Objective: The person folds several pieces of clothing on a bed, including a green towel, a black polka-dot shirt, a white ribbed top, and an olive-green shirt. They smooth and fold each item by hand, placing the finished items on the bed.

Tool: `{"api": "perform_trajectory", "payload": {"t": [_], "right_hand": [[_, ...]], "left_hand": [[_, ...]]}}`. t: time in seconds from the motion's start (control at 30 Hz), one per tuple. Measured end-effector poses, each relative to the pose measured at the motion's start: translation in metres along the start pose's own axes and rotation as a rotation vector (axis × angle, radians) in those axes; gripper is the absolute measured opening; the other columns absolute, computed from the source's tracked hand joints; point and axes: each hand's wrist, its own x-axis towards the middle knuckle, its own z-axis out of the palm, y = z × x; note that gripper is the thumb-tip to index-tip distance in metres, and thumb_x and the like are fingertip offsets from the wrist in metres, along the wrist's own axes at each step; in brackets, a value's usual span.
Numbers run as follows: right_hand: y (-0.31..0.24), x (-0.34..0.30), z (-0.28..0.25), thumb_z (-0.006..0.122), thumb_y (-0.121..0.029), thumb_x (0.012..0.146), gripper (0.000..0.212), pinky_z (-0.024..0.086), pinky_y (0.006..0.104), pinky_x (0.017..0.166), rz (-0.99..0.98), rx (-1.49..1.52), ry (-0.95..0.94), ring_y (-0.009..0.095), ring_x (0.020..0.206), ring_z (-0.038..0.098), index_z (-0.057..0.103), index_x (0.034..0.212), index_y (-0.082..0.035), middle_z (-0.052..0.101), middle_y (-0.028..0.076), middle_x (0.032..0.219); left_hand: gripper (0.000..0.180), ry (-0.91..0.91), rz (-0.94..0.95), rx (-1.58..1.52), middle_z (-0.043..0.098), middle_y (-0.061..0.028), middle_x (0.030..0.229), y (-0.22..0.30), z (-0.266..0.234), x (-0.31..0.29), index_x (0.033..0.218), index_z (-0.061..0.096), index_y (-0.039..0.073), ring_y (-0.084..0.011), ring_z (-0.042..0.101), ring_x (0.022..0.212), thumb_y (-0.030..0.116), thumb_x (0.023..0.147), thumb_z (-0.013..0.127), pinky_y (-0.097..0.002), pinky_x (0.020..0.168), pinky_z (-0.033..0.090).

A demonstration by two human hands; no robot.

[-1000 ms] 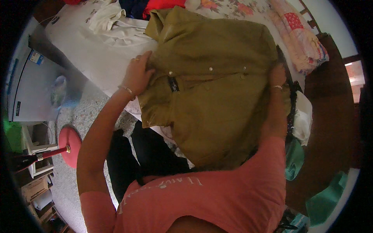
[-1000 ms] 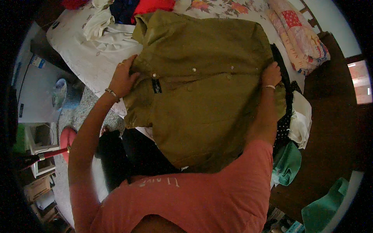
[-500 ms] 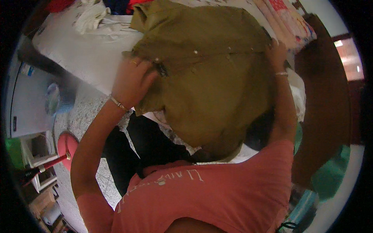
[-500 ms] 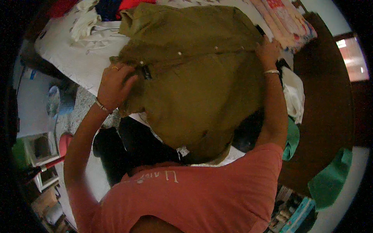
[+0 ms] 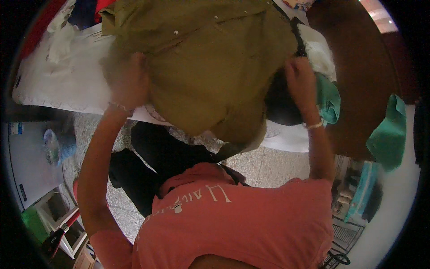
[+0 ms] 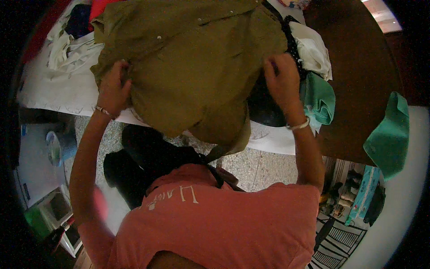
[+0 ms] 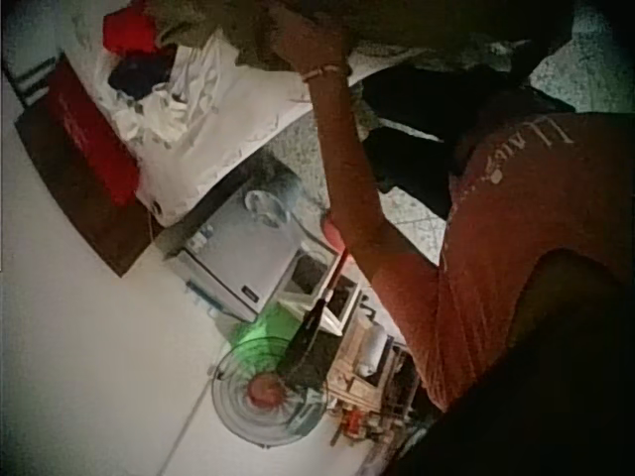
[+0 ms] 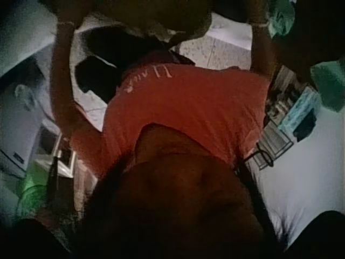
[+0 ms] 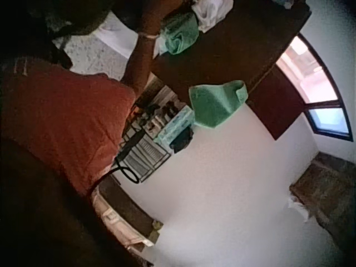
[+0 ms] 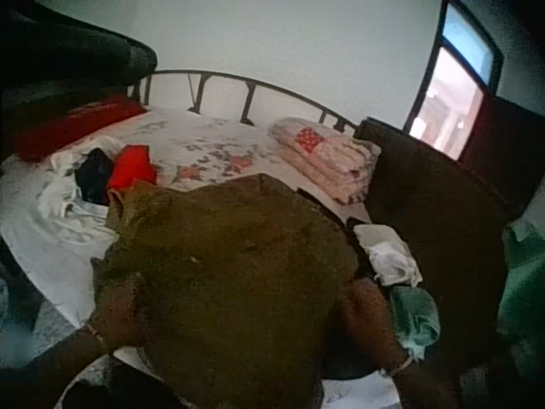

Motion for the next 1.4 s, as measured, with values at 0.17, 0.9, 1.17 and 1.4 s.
{"api": "perform_trajectory", "payload": {"t": [0.17,0.9,1.17,1.4], "right_hand": [[-0.036,-0.08,-0.007,0.064,-0.047,0.08,0.043,0.047,0.042,0.052,0.119,-0.244,-0.491,0.033,0.059,0.06,0.06,0.065,-0.007,0.06,0.014,0.065],[-0.018,-0.09,-0.035,0.045,-0.002,0.068,0.054,0.043,0.0343,0.096,0.936,1.399,-0.443,0.025,0.108,0.055,0.051,0.121,0.004,0.058,0.013,0.118],[-0.035,-0.097,-0.021,0.044,-0.003,0.077,0.047,0.043,0.0402,0.098,0.959,1.642,-0.231,0.03,0.11,0.055,0.048,0.123,0.004,0.055,0.017,0.121],[-0.036,-0.095,-0.025,0.044,-0.002,0.078,0.049,0.04,0.0422,0.102,0.918,1.77,-0.284,0.032,0.115,0.052,0.045,0.127,0.004,0.053,0.019,0.125]], "left_hand": [[0.038,-0.125,-0.07,0.24,0.06,-0.0171,0.099,0.01,-0.004,0.019,0.109,0.053,0.006,-0.0363,0.056,0.091,0.013,0.076,0.068,-0.0453,0.079,0.044],[0.068,-0.554,0.36,-0.76,0.053,-0.022,0.121,0.172,0.009,-0.149,0.129,0.044,-0.001,-0.0383,0.051,0.109,0.03,0.076,0.073,-0.0436,0.094,0.041],[0.103,-1.06,0.099,-0.985,0.035,-0.029,0.139,0.214,0.031,-0.177,0.142,0.018,-0.006,-0.0366,0.037,0.129,0.045,0.072,0.074,-0.0386,0.107,0.031],[0.108,-0.786,-0.151,-1.168,0.032,-0.0275,0.141,0.199,0.041,-0.159,0.143,0.012,-0.005,-0.0371,0.038,0.129,0.049,0.072,0.073,-0.0381,0.107,0.032]]}}
